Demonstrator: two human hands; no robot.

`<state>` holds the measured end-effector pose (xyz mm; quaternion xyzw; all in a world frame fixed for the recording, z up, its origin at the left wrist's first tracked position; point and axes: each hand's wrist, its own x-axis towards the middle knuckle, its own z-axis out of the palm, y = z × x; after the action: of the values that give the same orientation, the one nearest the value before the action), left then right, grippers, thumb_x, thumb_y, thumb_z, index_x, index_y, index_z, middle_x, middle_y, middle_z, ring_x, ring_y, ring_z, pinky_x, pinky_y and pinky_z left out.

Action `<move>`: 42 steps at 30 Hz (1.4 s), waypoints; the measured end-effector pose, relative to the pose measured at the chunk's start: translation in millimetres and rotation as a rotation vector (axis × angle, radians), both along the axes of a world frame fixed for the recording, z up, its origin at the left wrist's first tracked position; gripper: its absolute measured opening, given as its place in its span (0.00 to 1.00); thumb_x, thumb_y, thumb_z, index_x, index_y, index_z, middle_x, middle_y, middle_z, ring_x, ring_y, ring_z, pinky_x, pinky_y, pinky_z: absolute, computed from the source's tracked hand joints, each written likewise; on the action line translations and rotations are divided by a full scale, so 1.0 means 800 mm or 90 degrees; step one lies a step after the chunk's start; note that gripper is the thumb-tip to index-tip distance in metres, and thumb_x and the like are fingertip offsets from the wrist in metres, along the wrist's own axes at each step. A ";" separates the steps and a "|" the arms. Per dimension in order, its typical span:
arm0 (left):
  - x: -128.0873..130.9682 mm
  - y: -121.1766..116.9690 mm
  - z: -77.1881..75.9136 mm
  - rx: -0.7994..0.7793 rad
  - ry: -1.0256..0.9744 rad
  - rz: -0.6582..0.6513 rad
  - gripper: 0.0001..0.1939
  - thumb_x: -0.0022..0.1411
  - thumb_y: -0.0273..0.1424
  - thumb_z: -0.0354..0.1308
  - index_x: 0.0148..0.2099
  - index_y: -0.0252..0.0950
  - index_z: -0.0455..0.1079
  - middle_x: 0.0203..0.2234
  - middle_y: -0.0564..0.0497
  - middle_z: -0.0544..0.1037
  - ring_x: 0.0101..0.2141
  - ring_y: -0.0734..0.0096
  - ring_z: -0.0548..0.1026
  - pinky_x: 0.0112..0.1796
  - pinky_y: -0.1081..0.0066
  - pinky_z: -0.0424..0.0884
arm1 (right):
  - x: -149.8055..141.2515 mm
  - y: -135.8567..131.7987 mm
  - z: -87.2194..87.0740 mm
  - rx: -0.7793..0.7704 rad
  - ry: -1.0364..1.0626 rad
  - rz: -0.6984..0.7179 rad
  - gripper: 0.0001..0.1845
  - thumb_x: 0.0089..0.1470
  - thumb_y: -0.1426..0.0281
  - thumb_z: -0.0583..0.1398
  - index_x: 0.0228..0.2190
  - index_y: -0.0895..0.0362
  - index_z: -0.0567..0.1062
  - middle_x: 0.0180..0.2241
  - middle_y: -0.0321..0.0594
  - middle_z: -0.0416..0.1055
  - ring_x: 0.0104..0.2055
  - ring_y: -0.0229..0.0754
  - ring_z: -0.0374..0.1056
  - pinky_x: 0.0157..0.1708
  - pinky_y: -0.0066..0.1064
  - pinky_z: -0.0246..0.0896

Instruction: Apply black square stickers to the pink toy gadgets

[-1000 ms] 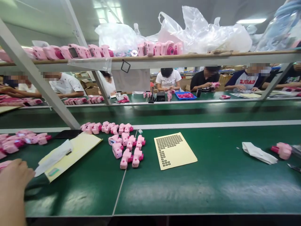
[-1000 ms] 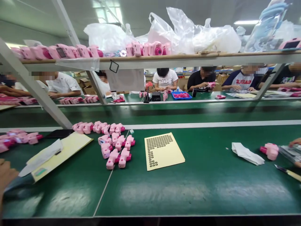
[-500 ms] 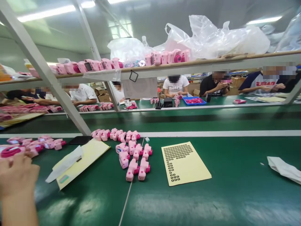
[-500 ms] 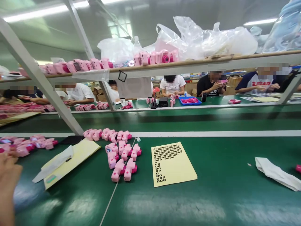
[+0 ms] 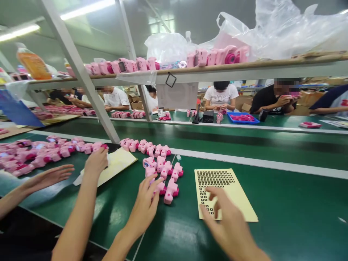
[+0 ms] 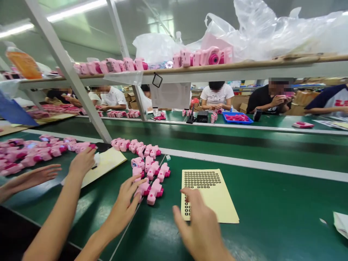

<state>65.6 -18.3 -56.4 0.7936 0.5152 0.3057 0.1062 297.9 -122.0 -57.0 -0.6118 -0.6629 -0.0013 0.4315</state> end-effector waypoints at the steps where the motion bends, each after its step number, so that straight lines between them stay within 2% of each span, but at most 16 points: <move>1: 0.001 -0.001 -0.011 -0.041 -0.003 -0.007 0.21 0.68 0.35 0.41 0.59 0.46 0.65 0.60 0.49 0.61 0.62 0.63 0.58 0.63 0.50 0.58 | -0.014 0.018 -0.011 -0.024 -0.032 0.026 0.18 0.59 0.58 0.56 0.48 0.55 0.69 0.38 0.39 0.71 0.29 0.37 0.71 0.25 0.27 0.65; 5: -0.009 -0.023 -0.035 -0.132 -0.023 0.011 0.23 0.69 0.37 0.38 0.63 0.51 0.58 0.64 0.52 0.54 0.64 0.66 0.54 0.65 0.53 0.54 | -0.079 0.065 -0.053 -0.105 -0.162 0.070 0.19 0.57 0.57 0.57 0.48 0.52 0.68 0.33 0.37 0.72 0.25 0.44 0.72 0.21 0.30 0.58; 7: -0.011 -0.042 -0.034 -0.179 -0.041 0.048 0.23 0.68 0.42 0.40 0.63 0.53 0.58 0.62 0.51 0.54 0.60 0.66 0.60 0.63 0.57 0.61 | -0.096 0.076 -0.066 -0.117 -0.181 0.061 0.16 0.57 0.60 0.58 0.46 0.52 0.69 0.33 0.37 0.72 0.27 0.44 0.73 0.21 0.28 0.55; 9: -0.011 -0.059 -0.027 -0.249 -0.059 0.067 0.24 0.67 0.46 0.42 0.63 0.53 0.58 0.58 0.48 0.55 0.51 0.68 0.69 0.55 0.61 0.70 | -0.099 0.083 -0.073 -0.111 -0.178 0.049 0.14 0.58 0.63 0.58 0.45 0.52 0.69 0.34 0.38 0.73 0.28 0.42 0.73 0.22 0.27 0.52; 11: -0.014 -0.067 -0.019 -0.276 -0.036 0.077 0.26 0.64 0.49 0.46 0.62 0.53 0.60 0.54 0.47 0.58 0.44 0.70 0.71 0.51 0.60 0.73 | -0.095 0.088 -0.076 -0.097 -0.162 0.042 0.15 0.58 0.62 0.58 0.47 0.51 0.68 0.35 0.38 0.73 0.29 0.42 0.73 0.23 0.26 0.52; 14: -0.027 -0.059 -0.011 -0.227 0.020 0.072 0.28 0.55 0.47 0.60 0.58 0.54 0.65 0.55 0.49 0.57 0.53 0.60 0.65 0.58 0.54 0.65 | -0.092 0.094 -0.076 -0.098 -0.118 0.027 0.17 0.57 0.58 0.58 0.46 0.53 0.68 0.33 0.39 0.74 0.30 0.43 0.73 0.25 0.27 0.53; 17: -0.039 -0.039 -0.012 -0.266 -0.020 -0.014 0.29 0.49 0.41 0.67 0.54 0.52 0.68 0.58 0.50 0.57 0.59 0.58 0.59 0.62 0.56 0.58 | -0.096 0.097 -0.074 -0.152 -0.054 0.022 0.13 0.57 0.60 0.57 0.40 0.55 0.68 0.30 0.39 0.73 0.32 0.46 0.73 0.27 0.29 0.55; 19: -0.042 -0.027 -0.016 -0.322 -0.064 -0.071 0.25 0.50 0.41 0.67 0.52 0.48 0.69 0.52 0.49 0.63 0.54 0.62 0.65 0.58 0.61 0.62 | -0.093 0.097 -0.071 -0.204 0.023 0.045 0.11 0.58 0.62 0.56 0.39 0.54 0.67 0.30 0.38 0.73 0.33 0.46 0.72 0.30 0.30 0.58; 22: -0.036 -0.020 -0.024 -0.344 -0.104 -0.084 0.23 0.50 0.43 0.66 0.47 0.42 0.70 0.42 0.49 0.66 0.43 0.67 0.69 0.49 0.66 0.66 | -0.069 0.089 -0.064 -0.278 0.233 0.110 0.11 0.57 0.61 0.55 0.41 0.53 0.66 0.35 0.37 0.72 0.36 0.42 0.71 0.34 0.30 0.62; 24: -0.029 -0.020 -0.029 -0.344 -0.115 -0.074 0.22 0.50 0.43 0.66 0.45 0.41 0.69 0.41 0.50 0.65 0.42 0.68 0.69 0.47 0.68 0.65 | -0.042 0.078 -0.062 -0.345 0.414 0.159 0.15 0.57 0.57 0.54 0.42 0.52 0.64 0.34 0.37 0.70 0.34 0.41 0.71 0.28 0.28 0.63; 27: -0.017 -0.021 -0.034 -0.352 -0.145 -0.089 0.19 0.50 0.40 0.66 0.43 0.39 0.67 0.47 0.49 0.64 0.49 0.66 0.67 0.51 0.70 0.62 | 0.006 0.059 -0.064 -0.404 0.622 0.184 0.22 0.55 0.50 0.54 0.42 0.52 0.61 0.27 0.33 0.65 0.25 0.37 0.66 0.18 0.24 0.57; 29: -0.005 -0.020 -0.035 -0.374 -0.198 -0.101 0.18 0.51 0.40 0.65 0.41 0.38 0.66 0.47 0.50 0.66 0.49 0.67 0.66 0.50 0.72 0.62 | 0.035 0.051 -0.068 -0.373 0.681 0.143 0.23 0.53 0.48 0.55 0.39 0.53 0.61 0.27 0.32 0.64 0.21 0.33 0.61 0.16 0.21 0.53; 31: 0.016 -0.015 -0.033 -0.389 -0.257 -0.090 0.17 0.53 0.41 0.64 0.38 0.37 0.64 0.39 0.53 0.68 0.41 0.73 0.68 0.44 0.75 0.63 | 0.059 0.048 -0.071 -0.319 0.698 0.077 0.22 0.52 0.49 0.56 0.37 0.53 0.61 0.28 0.32 0.64 0.21 0.30 0.58 0.17 0.19 0.50; 35: 0.086 0.009 -0.021 -0.389 -0.347 -0.110 0.18 0.50 0.40 0.66 0.35 0.35 0.64 0.30 0.56 0.67 0.31 0.80 0.65 0.35 0.78 0.61 | 0.096 0.063 -0.072 -0.276 0.657 0.010 0.23 0.51 0.48 0.57 0.35 0.54 0.63 0.26 0.33 0.63 0.24 0.31 0.57 0.21 0.19 0.49; 38: 0.146 0.035 -0.014 -0.503 -0.461 -0.216 0.19 0.46 0.37 0.69 0.36 0.34 0.66 0.31 0.55 0.70 0.32 0.77 0.69 0.34 0.77 0.64 | 0.114 0.077 -0.072 -0.280 0.657 0.019 0.24 0.50 0.47 0.58 0.35 0.54 0.63 0.26 0.33 0.64 0.24 0.32 0.56 0.21 0.20 0.47; 42: 0.187 0.060 -0.024 -0.603 -0.529 -0.234 0.19 0.42 0.33 0.70 0.34 0.32 0.67 0.29 0.54 0.70 0.29 0.77 0.69 0.31 0.77 0.65 | 0.129 0.084 -0.080 -0.275 0.706 0.003 0.26 0.47 0.46 0.60 0.34 0.54 0.63 0.25 0.32 0.65 0.24 0.32 0.57 0.21 0.20 0.45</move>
<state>215.2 30.0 -75.2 0.5521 0.3663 0.3038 0.6846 400.9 -54.8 -120.7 -0.5939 -0.3252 0.4543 0.5789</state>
